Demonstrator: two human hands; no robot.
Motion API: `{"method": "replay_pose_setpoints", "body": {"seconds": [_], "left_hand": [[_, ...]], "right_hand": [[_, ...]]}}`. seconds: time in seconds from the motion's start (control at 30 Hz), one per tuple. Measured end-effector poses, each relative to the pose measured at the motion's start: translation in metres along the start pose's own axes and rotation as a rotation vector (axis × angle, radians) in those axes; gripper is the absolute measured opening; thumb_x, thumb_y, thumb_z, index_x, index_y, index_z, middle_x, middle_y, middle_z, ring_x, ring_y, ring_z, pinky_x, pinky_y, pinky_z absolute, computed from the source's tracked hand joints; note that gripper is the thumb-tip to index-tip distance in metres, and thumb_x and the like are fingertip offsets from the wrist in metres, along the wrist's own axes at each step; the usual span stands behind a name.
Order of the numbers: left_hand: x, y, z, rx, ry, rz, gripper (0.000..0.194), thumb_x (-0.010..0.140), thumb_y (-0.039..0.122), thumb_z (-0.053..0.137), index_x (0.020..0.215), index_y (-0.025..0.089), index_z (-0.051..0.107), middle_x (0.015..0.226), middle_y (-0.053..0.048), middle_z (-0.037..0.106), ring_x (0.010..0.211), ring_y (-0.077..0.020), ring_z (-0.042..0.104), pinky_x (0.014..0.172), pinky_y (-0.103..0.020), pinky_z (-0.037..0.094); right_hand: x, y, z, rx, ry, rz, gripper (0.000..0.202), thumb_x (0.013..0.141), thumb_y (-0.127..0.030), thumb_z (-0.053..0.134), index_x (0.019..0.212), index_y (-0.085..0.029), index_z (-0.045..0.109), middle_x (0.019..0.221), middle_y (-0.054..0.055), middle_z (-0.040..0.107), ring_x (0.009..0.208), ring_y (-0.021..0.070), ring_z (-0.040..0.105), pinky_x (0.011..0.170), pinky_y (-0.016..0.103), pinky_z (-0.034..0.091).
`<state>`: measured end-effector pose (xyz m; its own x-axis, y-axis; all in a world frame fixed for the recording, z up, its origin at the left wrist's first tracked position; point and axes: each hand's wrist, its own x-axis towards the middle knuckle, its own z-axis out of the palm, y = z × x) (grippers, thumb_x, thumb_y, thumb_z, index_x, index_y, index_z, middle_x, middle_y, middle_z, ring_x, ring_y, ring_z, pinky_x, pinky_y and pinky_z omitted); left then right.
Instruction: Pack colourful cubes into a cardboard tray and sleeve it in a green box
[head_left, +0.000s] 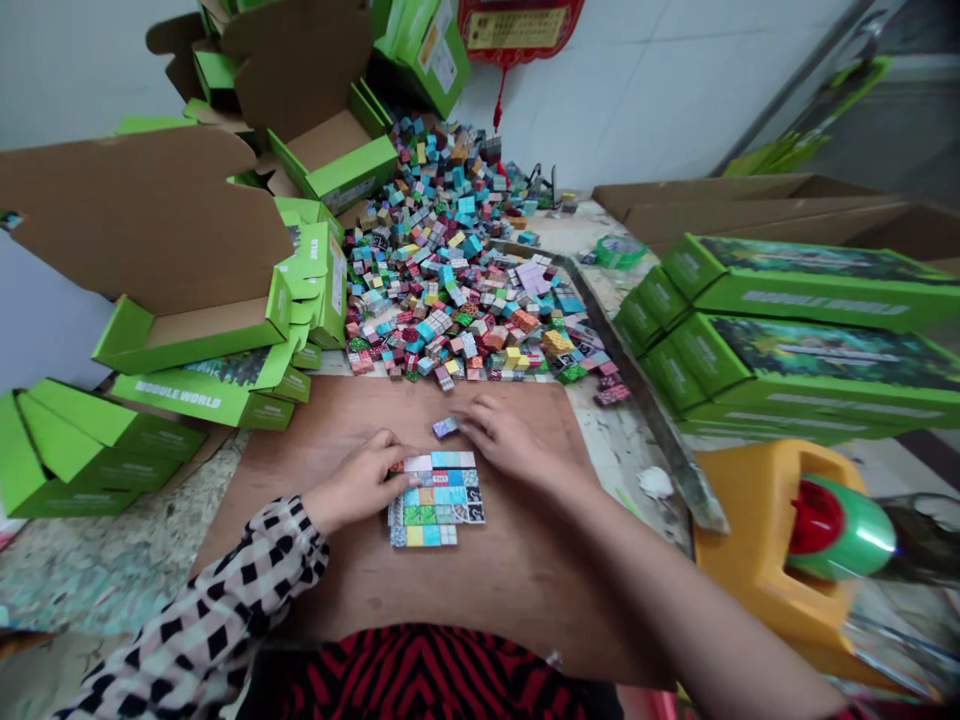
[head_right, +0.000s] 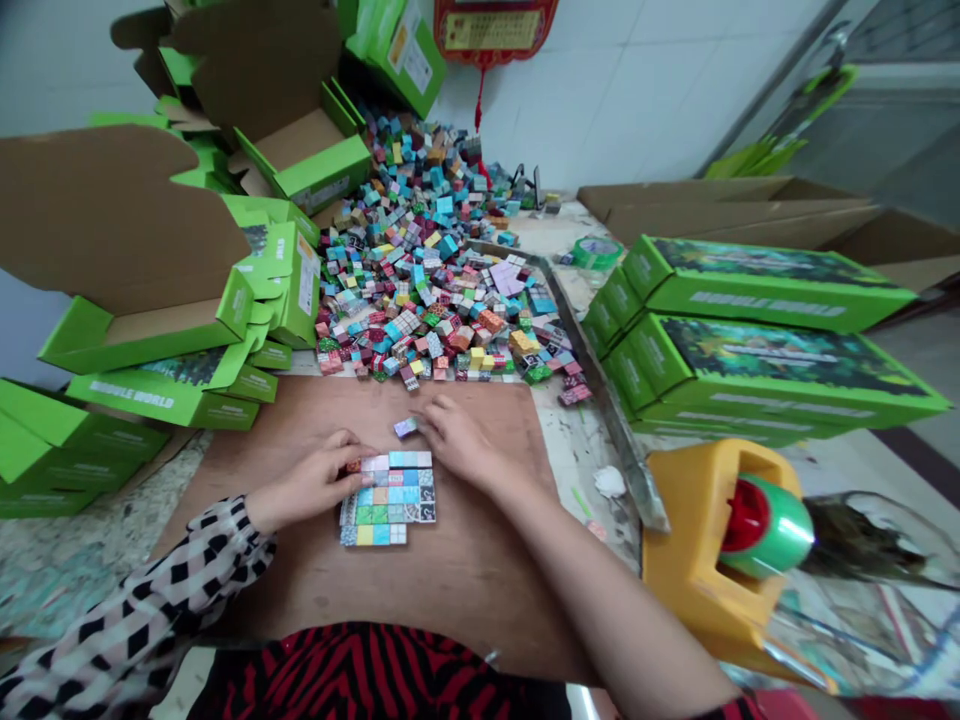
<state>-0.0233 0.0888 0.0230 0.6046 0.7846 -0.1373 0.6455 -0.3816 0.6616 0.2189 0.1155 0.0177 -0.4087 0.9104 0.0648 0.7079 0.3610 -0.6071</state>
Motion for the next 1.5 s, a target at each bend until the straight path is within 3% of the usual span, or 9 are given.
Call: {"method": "replay_pose_setpoints", "body": {"seconds": [0.13,0.27,0.47,0.6,0.7,0.87,1.0,1.27,1.5], "left_hand": [[0.001,0.009,-0.001,0.117,0.06,-0.034,0.04,0.085,0.04,0.055,0.123,0.028,0.056,0.099,-0.005,0.047,0.095,-0.0215,0.049,0.087,-0.036,0.042],[0.007,0.019,-0.001,0.227,0.018,-0.008,0.051,0.077,0.052,0.062,0.124,0.033,0.055,0.108,-0.006,0.045,0.105,-0.0275,0.042,0.092,-0.043,0.038],[0.012,0.019,0.003,0.168,0.013,-0.004,0.051,0.075,0.053,0.063,0.118,0.026,0.059,0.113,-0.008,0.044,0.108,-0.0283,0.039,0.096,-0.045,0.037],[0.005,0.011,0.004,0.138,0.016,0.016,0.055,0.079,0.057,0.057,0.124,0.025,0.055,0.117,-0.009,0.044,0.11,-0.0283,0.039,0.097,-0.045,0.037],[-0.002,0.008,0.004,0.168,0.007,0.025,0.064,0.076,0.063,0.058,0.126,0.023,0.054,0.122,-0.011,0.045,0.113,-0.0302,0.038,0.098,-0.047,0.035],[-0.007,0.01,0.005,0.246,-0.075,-0.019,0.099,0.052,0.071,0.071,0.134,0.022,0.044,0.141,-0.013,0.038,0.122,-0.0375,0.034,0.1,-0.055,0.029],[-0.007,0.013,0.008,0.274,-0.082,-0.032,0.103,0.05,0.064,0.075,0.136,0.022,0.039,0.145,-0.011,0.037,0.126,-0.0363,0.033,0.102,-0.053,0.026],[-0.005,0.018,0.01,0.286,-0.091,-0.004,0.112,0.047,0.064,0.076,0.14,0.02,0.033,0.146,-0.013,0.036,0.129,-0.0359,0.032,0.104,-0.052,0.023],[-0.004,0.016,0.01,0.285,-0.097,-0.01,0.104,0.05,0.062,0.075,0.138,0.021,0.037,0.144,-0.012,0.039,0.129,-0.0338,0.034,0.104,-0.05,0.025]], "right_hand": [[0.016,-0.002,0.002,-0.093,-0.174,-0.063,0.028,0.091,-0.019,0.05,0.115,-0.019,0.063,0.114,0.01,0.057,0.106,0.0207,0.052,0.09,0.034,0.043],[0.007,0.0,0.001,-0.11,-0.19,-0.036,0.026,0.093,-0.022,0.047,0.108,-0.016,0.067,0.101,0.01,0.057,0.093,0.0189,0.055,0.082,0.031,0.044],[-0.031,0.017,-0.009,-0.179,-0.093,0.094,0.029,0.095,-0.026,0.042,0.11,-0.017,0.065,0.097,0.01,0.057,0.088,0.0194,0.055,0.08,0.032,0.044],[-0.061,0.02,-0.014,-0.183,-0.07,0.084,0.033,0.096,-0.028,0.038,0.109,-0.016,0.065,0.093,0.011,0.057,0.087,0.0217,0.055,0.08,0.036,0.046],[-0.085,0.012,-0.015,-0.133,-0.079,0.07,0.034,0.096,-0.03,0.036,0.108,-0.018,0.066,0.093,0.011,0.058,0.087,0.0218,0.057,0.08,0.037,0.047],[-0.123,-0.012,-0.009,-0.081,-0.114,0.135,0.032,0.095,-0.035,0.038,0.111,-0.02,0.062,0.101,0.01,0.062,0.094,0.0233,0.058,0.084,0.04,0.047],[-0.143,-0.033,0.006,-0.009,-0.104,0.14,0.03,0.095,-0.033,0.04,0.111,-0.019,0.061,0.099,0.01,0.061,0.091,0.0206,0.06,0.082,0.036,0.05],[-0.134,-0.045,0.035,-0.034,-0.027,0.028,0.029,0.098,-0.026,0.032,0.101,-0.02,0.06,0.091,0.006,0.057,0.084,0.018,0.059,0.075,0.033,0.052],[-0.117,-0.04,0.03,-0.032,0.004,0.047,0.024,0.094,-0.025,0.041,0.112,-0.019,0.056,0.107,0.011,0.052,0.093,0.0211,0.058,0.08,0.038,0.052]]}}
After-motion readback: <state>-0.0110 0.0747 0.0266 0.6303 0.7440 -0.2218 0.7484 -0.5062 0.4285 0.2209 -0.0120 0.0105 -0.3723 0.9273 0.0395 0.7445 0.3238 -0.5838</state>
